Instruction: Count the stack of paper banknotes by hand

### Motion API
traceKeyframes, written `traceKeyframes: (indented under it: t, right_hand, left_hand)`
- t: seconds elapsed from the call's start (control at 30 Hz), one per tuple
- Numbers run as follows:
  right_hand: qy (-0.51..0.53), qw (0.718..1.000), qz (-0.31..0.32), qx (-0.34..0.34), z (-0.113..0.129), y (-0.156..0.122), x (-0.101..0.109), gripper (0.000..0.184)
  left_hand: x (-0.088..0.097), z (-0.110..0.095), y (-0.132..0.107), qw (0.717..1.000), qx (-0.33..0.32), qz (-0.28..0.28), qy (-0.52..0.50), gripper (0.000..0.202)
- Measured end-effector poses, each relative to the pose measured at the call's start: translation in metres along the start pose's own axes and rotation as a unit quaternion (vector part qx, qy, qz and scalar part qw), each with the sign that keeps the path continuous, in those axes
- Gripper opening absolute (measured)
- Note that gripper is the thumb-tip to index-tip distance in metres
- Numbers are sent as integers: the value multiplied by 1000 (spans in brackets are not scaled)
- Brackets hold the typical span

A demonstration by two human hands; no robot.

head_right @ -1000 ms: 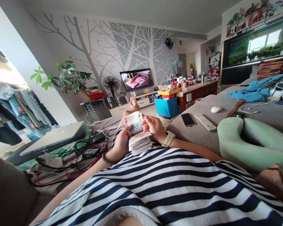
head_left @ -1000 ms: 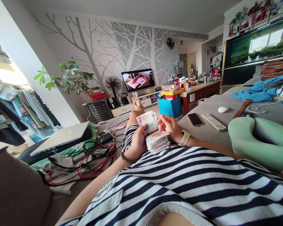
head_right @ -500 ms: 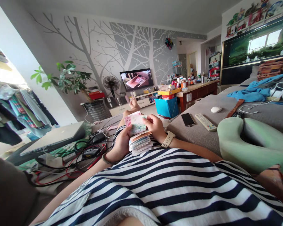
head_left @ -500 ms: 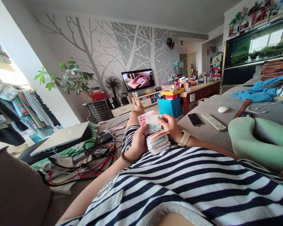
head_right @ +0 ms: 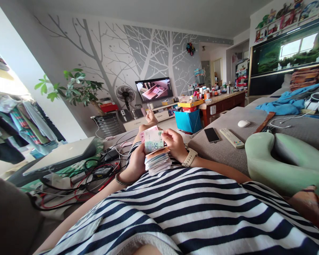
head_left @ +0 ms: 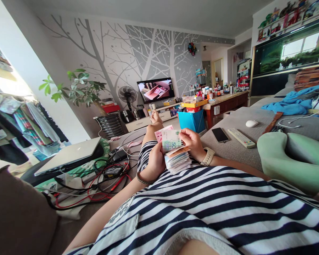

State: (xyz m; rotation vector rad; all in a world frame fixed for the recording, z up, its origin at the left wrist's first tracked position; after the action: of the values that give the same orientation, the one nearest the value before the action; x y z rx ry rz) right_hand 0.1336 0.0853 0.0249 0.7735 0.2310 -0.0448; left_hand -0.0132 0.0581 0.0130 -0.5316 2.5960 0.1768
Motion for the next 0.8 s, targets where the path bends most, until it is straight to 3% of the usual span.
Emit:
traceKeyframes:
  t: [0.43,0.63,0.8]
  right_hand:
    - [10,1000,5,11,6,-2,0,35]
    - [10,999,33,-1,3,-2,-3,42]
    - [-70,997,-8,-13,-10,6,2,39]
  left_hand:
    - [-5,6,5,997,12,67,-21,8]
    - [-12,9,-2,989,58,130,-37,14]
    - [-4,8,2,993,35,110,-27,9]
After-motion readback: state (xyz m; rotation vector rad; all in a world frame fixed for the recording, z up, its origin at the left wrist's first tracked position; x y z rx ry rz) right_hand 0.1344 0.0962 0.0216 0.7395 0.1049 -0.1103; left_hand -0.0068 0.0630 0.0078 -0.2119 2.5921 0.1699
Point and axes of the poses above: each hand's wrist, its own y-axis towards the middle knuckle, its own x-axis out of the back of the hand, z = x × y, the point moved 6 cm from there along y, towards the middle knuckle, and after that the axes turned 9 degrees about -z, right-handed, at the moved point
